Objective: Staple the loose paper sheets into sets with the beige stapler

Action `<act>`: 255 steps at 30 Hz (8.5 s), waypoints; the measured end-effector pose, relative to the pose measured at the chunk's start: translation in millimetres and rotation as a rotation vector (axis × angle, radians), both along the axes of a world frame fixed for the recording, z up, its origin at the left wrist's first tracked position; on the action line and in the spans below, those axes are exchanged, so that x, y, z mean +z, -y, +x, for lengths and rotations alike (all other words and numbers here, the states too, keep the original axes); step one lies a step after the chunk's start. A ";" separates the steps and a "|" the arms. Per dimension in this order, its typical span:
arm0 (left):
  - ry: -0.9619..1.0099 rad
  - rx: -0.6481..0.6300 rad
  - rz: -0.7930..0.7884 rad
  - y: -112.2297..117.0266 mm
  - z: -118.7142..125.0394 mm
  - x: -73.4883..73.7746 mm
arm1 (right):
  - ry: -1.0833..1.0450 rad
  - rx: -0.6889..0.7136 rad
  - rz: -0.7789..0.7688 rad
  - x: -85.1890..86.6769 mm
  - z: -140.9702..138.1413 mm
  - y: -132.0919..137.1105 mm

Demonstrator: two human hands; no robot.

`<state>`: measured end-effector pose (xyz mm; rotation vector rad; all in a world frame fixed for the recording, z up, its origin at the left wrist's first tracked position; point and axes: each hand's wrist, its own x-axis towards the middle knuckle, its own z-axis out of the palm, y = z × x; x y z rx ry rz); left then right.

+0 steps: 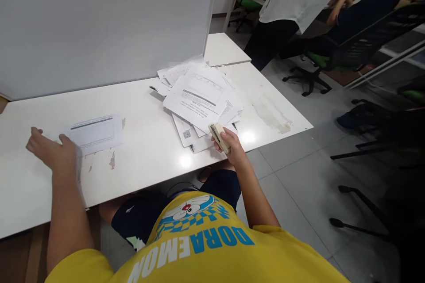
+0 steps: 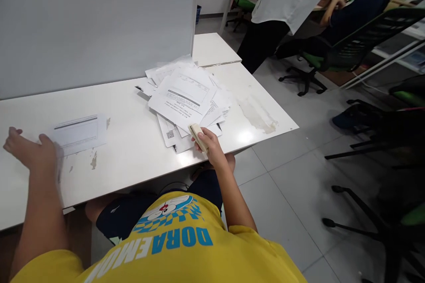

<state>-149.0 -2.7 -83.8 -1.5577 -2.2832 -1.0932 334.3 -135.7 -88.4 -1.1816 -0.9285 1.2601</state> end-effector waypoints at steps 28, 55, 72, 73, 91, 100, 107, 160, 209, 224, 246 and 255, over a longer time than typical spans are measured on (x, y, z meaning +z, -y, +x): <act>0.319 -0.558 -0.216 -58.4 270.9 -27.1 | 1.093 -0.124 -0.019 38.0 65.2 -158.8; 1.292 -0.800 0.023 5.9 294.2 -9.6 | 1.095 0.089 0.171 37.7 45.8 -122.7; 1.531 -0.518 0.079 48.2 311.0 -26.4 | 0.777 -0.084 0.127 37.8 34.8 -105.5; 1.529 -0.499 0.091 51.8 308.5 -27.4 | 0.652 -0.113 0.114 38.3 30.7 -99.6; -0.104 -0.761 -0.078 174.7 222.0 -40.1 | -0.155 0.104 -0.052 -8.6 -132.4 38.0; -0.306 -0.932 0.081 172.6 171.4 -35.6 | 0.171 0.412 0.148 -2.3 -117.6 42.5; 0.644 -0.285 0.072 194.2 194.5 -41.3 | -0.110 0.224 0.117 -7.3 -144.3 42.2; 1.454 -0.378 0.109 100.4 160.5 -37.9 | 0.661 -0.301 -0.034 -25.2 -47.8 43.3; 0.943 -0.448 -0.170 180.4 144.7 -37.2 | 0.090 0.202 0.007 -12.4 -61.8 15.1; 1.008 -0.576 -0.057 186.5 161.6 -41.0 | 0.096 0.321 -0.022 -21.4 -47.6 29.4; 1.251 -0.349 -0.400 203.1 150.6 -27.6 | 1.357 1.305 1.035 18.0 -184.8 -145.4; 1.069 -0.366 -0.628 185.2 126.4 -14.5 | 1.365 1.356 0.608 28.9 -189.8 -142.0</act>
